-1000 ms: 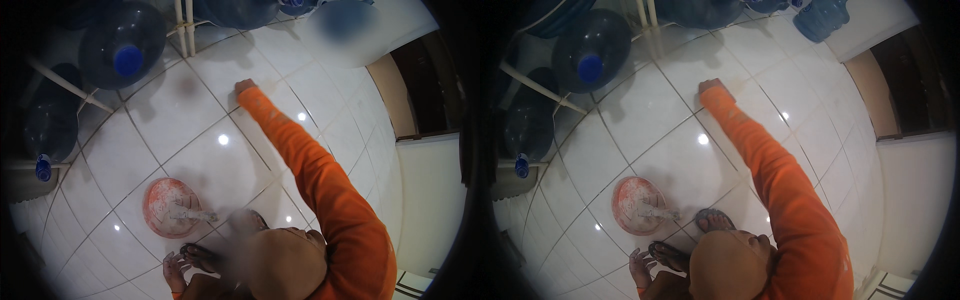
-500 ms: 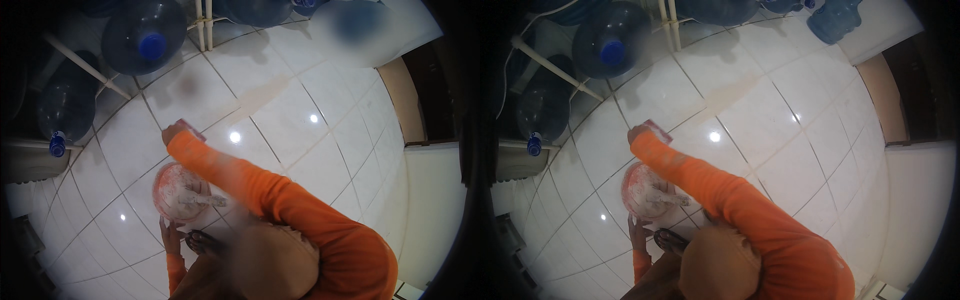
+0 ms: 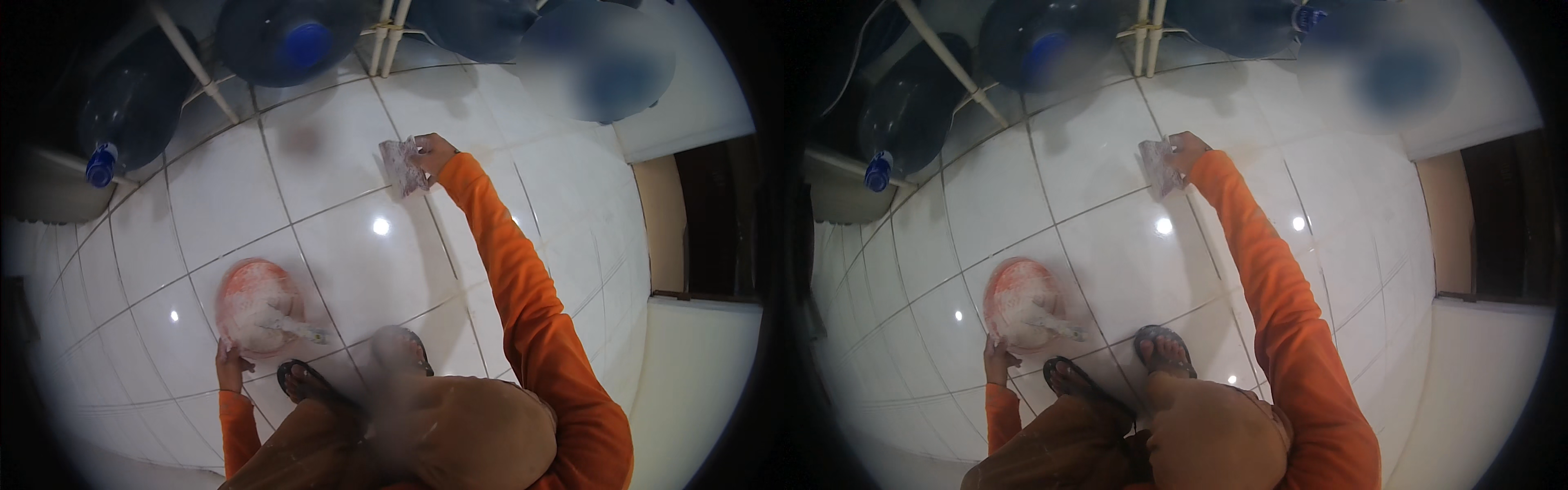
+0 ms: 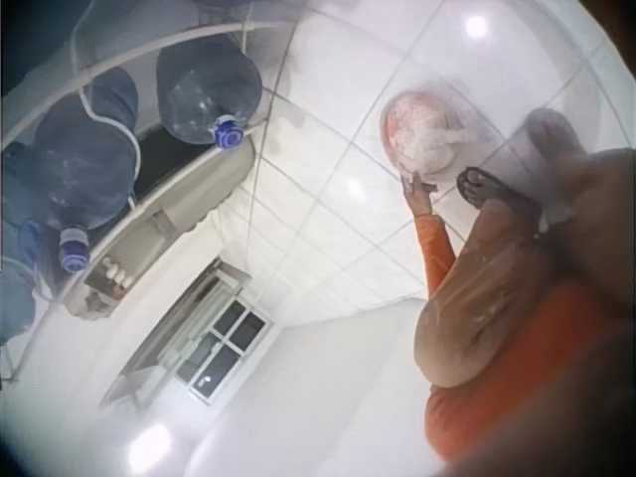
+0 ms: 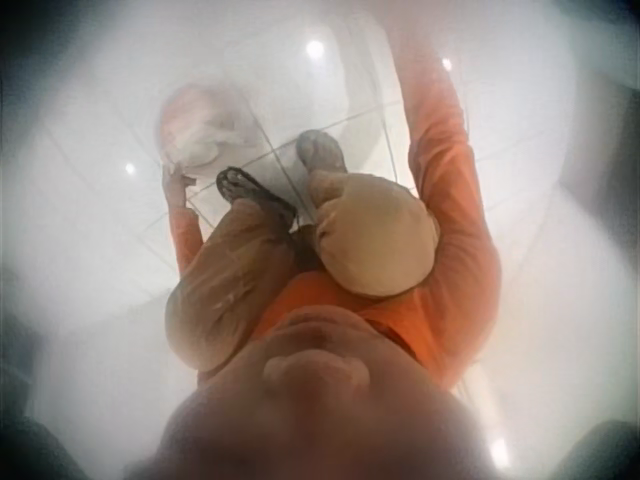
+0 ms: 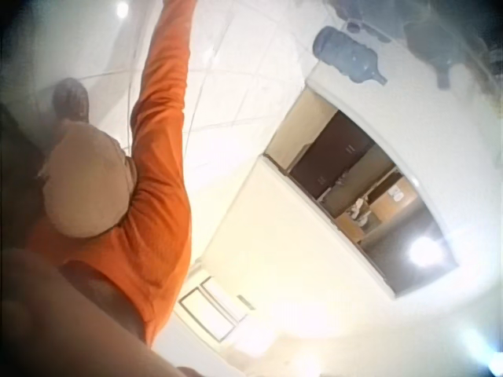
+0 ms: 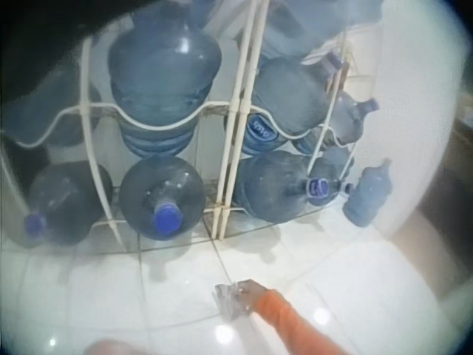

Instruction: The person kneels on a tiled floor and uses a plastic bag filled with a white paste to apply grout into the joints between white floor tiles. They repeatedly scoop the paste from a pink bucket and rub it into the seams, working across multiple tile sections.

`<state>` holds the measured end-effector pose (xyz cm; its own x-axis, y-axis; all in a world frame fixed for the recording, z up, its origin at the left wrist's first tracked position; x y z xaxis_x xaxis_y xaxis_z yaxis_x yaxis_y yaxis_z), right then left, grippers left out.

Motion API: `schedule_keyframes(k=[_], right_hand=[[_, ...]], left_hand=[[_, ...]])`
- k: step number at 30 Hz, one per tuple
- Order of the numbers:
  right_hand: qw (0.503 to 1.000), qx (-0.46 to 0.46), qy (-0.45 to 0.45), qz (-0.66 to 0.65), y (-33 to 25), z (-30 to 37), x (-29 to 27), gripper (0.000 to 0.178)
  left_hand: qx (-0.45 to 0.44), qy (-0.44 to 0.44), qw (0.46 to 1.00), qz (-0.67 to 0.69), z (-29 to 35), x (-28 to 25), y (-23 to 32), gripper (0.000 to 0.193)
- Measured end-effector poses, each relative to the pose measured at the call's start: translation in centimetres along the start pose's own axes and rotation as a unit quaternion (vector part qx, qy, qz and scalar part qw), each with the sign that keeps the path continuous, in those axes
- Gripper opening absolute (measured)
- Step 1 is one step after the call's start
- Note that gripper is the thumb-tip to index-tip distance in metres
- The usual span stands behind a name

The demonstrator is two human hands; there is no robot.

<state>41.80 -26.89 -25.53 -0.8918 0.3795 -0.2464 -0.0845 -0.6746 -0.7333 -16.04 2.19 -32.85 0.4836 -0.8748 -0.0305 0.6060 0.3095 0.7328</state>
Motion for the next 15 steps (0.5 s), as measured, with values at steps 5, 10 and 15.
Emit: schedule_keyframes(k=[5,10,15], right_hand=[[0.877,-0.044,0.14,0.458,-5.7,-3.2,12.0,0.037],[0.777,-0.107,0.034,0.62,0.5,-4.3,28.2,0.041],[0.874,-0.103,-0.055,0.472,-6.9,3.4,23.1,0.044]], left_hand=[[-0.03,0.091,0.994,0.047,6.3,-9.2,-5.5,0.048],[-0.076,0.228,0.963,0.119,10.7,-10.4,-9.9,0.053],[-0.078,0.284,0.946,0.134,16.3,-10.5,-14.2,0.053]])
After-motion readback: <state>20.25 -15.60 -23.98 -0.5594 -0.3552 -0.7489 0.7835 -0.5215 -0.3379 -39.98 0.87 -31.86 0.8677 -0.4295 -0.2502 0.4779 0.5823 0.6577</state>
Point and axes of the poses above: each hand's wrist, its own z-axis away from the middle knuckle, its own x-axis out of the palm, y = z × x, the point moved 8 cm from there along -z, towards the middle knuckle, and after that the axes turned 15 degrees about -y, right-handed, at the moved point
